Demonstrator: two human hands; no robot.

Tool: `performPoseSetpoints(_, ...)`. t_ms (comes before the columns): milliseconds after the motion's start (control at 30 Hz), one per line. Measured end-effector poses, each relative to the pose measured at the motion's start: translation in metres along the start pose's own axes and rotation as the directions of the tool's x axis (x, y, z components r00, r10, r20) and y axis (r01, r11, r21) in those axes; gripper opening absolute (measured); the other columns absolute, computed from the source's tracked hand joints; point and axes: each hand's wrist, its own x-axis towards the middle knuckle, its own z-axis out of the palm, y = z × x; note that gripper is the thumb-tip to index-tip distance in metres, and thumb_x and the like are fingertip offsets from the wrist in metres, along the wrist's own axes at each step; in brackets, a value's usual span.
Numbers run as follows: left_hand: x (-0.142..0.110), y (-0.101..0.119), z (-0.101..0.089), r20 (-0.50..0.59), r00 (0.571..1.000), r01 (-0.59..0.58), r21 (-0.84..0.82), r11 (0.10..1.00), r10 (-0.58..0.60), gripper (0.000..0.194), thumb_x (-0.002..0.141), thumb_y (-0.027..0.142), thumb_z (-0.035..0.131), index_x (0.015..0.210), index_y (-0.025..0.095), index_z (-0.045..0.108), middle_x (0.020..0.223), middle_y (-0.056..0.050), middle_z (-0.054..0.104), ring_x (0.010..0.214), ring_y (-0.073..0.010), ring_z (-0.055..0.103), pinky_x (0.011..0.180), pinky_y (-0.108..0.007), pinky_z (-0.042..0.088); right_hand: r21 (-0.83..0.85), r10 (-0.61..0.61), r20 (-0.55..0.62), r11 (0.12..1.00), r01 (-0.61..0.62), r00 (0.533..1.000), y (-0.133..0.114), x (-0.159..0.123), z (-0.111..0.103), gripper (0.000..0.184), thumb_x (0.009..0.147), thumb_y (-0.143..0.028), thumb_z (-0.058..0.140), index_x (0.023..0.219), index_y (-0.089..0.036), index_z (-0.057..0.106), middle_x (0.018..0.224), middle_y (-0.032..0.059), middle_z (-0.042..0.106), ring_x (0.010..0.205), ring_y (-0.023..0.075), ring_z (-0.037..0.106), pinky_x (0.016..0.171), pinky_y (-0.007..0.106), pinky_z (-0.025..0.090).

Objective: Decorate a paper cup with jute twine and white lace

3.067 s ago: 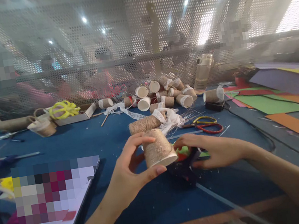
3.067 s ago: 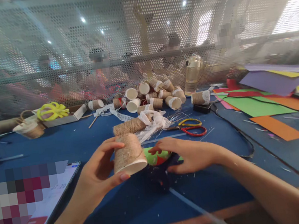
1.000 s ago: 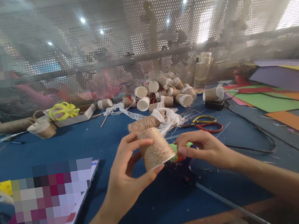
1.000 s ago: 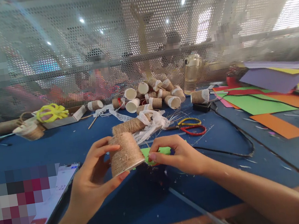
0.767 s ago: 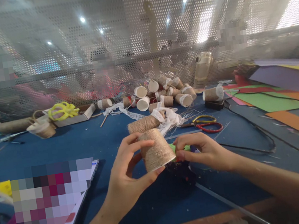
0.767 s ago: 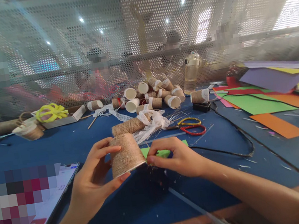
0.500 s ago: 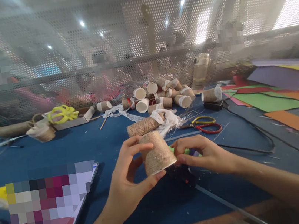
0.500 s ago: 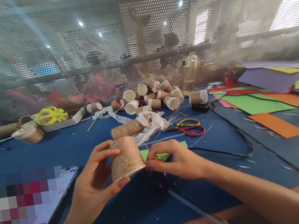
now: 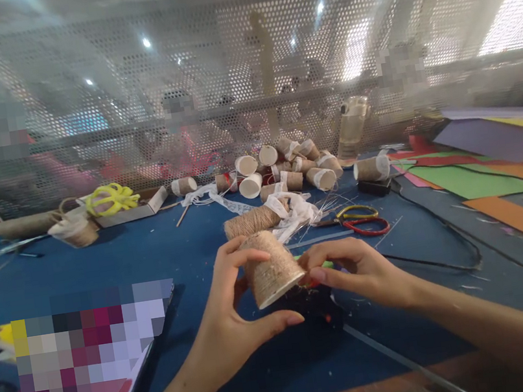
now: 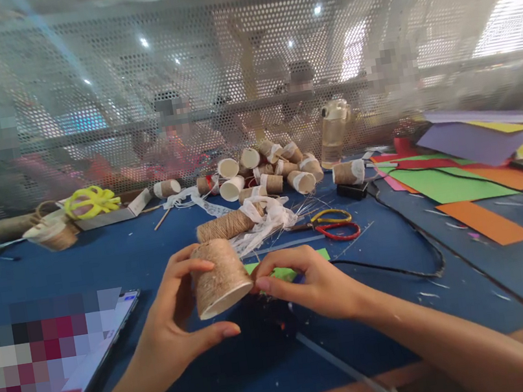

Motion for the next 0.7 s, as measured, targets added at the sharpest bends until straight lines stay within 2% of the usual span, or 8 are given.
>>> performPoseSetpoints(200, 0.0002, 0.0016, -0.0009, -0.024, 1.000, -0.008, -0.039, 0.999, 0.007, 0.038, 0.081, 0.031, 0.083, 0.107, 0.036, 0.055, 0.134, 0.000, 0.037, 0.129, -0.0235, 0.047, 0.092, -0.026, 0.054, -0.014, -0.057, 0.049, 0.998, 0.057, 0.997, -0.0045, 0.0017, 0.0025, 0.019, 0.098, -0.032, 0.064, 0.088, -0.019, 0.072, 0.092, 0.0038, 0.074, 0.092, 0.0177, 0.067, 0.087, 0.031, 0.051)
performPoseSetpoints(300, 0.0002, 0.0000, -0.0007, -0.038, 0.999, -0.013, -0.040, 0.999, 0.011, 0.038, 0.080, 0.031, 0.083, 0.107, 0.036, 0.057, 0.134, 0.000, 0.037, 0.130, -0.0228, 0.046, 0.094, -0.025, 0.052, -0.024, -0.092, 0.076, 0.995, 0.094, 0.993, -0.0057, 0.0023, 0.0031, 0.019, 0.098, -0.029, 0.063, 0.085, -0.018, 0.071, 0.088, 0.0037, 0.072, 0.088, 0.0172, 0.066, 0.089, 0.032, 0.051)
performPoseSetpoints(467, 0.0002, -0.0024, 0.0019, -0.051, 0.998, -0.036, -0.094, 0.995, 0.032, 0.038, 0.077, 0.029, 0.086, 0.105, 0.035, 0.059, 0.134, 0.000, 0.040, 0.129, -0.0220, 0.047, 0.091, -0.021, 0.051, -0.068, -0.146, 0.102, 0.986, 0.153, 0.984, -0.0063, 0.0031, 0.0058, 0.020, 0.097, -0.027, 0.063, 0.080, -0.017, 0.067, 0.082, 0.0034, 0.068, 0.082, 0.0162, 0.062, 0.079, 0.030, 0.050)
performPoseSetpoints(567, 0.0013, 0.0003, 0.0034, -0.030, 0.999, -0.028, -0.144, 0.989, 0.023, 0.038, 0.077, 0.030, 0.086, 0.104, 0.035, 0.060, 0.133, 0.000, 0.043, 0.125, -0.0215, 0.051, 0.090, -0.022, 0.052, -0.099, -0.173, 0.094, 0.978, 0.183, 0.980, -0.0071, 0.0028, 0.0071, 0.019, 0.097, -0.025, 0.063, 0.080, -0.018, 0.066, 0.080, 0.0026, 0.067, 0.082, 0.0157, 0.062, 0.079, 0.030, 0.049)
performPoseSetpoints(700, 0.0042, 0.0057, 0.0027, -0.043, 0.999, -0.034, -0.087, 0.996, 0.030, 0.033, 0.081, 0.038, 0.082, 0.107, 0.037, 0.063, 0.128, 0.002, 0.050, 0.121, -0.0209, 0.055, 0.092, -0.024, 0.050, -0.134, -0.142, 0.077, 0.979, 0.151, 0.987, -0.0076, 0.0014, 0.0084, 0.019, 0.098, -0.027, 0.062, 0.081, -0.019, 0.065, 0.083, 0.0026, 0.069, 0.081, 0.0156, 0.063, 0.079, 0.030, 0.050)
